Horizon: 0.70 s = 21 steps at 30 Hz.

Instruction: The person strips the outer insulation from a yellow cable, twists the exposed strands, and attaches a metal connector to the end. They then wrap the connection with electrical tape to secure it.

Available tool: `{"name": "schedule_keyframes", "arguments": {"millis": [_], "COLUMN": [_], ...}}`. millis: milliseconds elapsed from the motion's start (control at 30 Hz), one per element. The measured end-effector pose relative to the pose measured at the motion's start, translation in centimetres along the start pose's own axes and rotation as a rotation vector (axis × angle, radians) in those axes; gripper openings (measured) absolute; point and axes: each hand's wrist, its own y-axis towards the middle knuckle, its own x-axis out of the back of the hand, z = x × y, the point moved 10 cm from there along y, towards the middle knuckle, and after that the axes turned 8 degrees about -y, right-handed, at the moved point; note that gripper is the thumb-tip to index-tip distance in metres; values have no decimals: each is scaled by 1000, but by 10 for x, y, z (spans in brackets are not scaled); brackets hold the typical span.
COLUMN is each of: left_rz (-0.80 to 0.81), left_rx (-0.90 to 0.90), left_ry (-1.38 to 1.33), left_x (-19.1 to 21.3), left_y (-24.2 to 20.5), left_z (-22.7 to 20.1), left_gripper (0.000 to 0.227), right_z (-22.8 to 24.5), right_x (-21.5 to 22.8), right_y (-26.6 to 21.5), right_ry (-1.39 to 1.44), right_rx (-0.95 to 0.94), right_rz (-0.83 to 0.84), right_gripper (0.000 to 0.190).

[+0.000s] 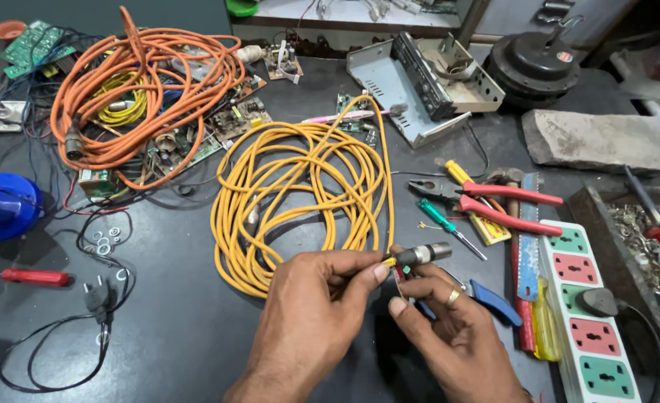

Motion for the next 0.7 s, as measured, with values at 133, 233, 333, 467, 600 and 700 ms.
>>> {"name": "schedule_keyframes", "arguments": {"millis": [133, 233, 333, 467, 600, 700], "left_rz": [-2, -43, -62, -66, -92, -110], "left_rx": [69, 4, -68, -118, -166, -161], "left_ry": [44, 95, 107, 145, 166, 184], "left_x": [5, 9, 7, 3, 2, 2], "left_y": [1, 1, 0, 1, 1, 2], "left_z": [-5, -10, -13, -11, -11, -10], "left_gripper": [24, 23, 21, 19, 18, 17], "right_z": [-4, -12, -19, -7, -9, -10], "right_x": [0, 0, 3, -3, -2, 2], "right_y": [3, 1, 0, 6, 3, 3], "right_ry": [-33, -32, 0, 53, -21, -79], "right_rx": [-107, -155, -226, -91, -91, -116], "right_rz": [-33, -25, -24, -12, -73, -77], "right_gripper": [19, 18, 14, 8, 9, 10]}}
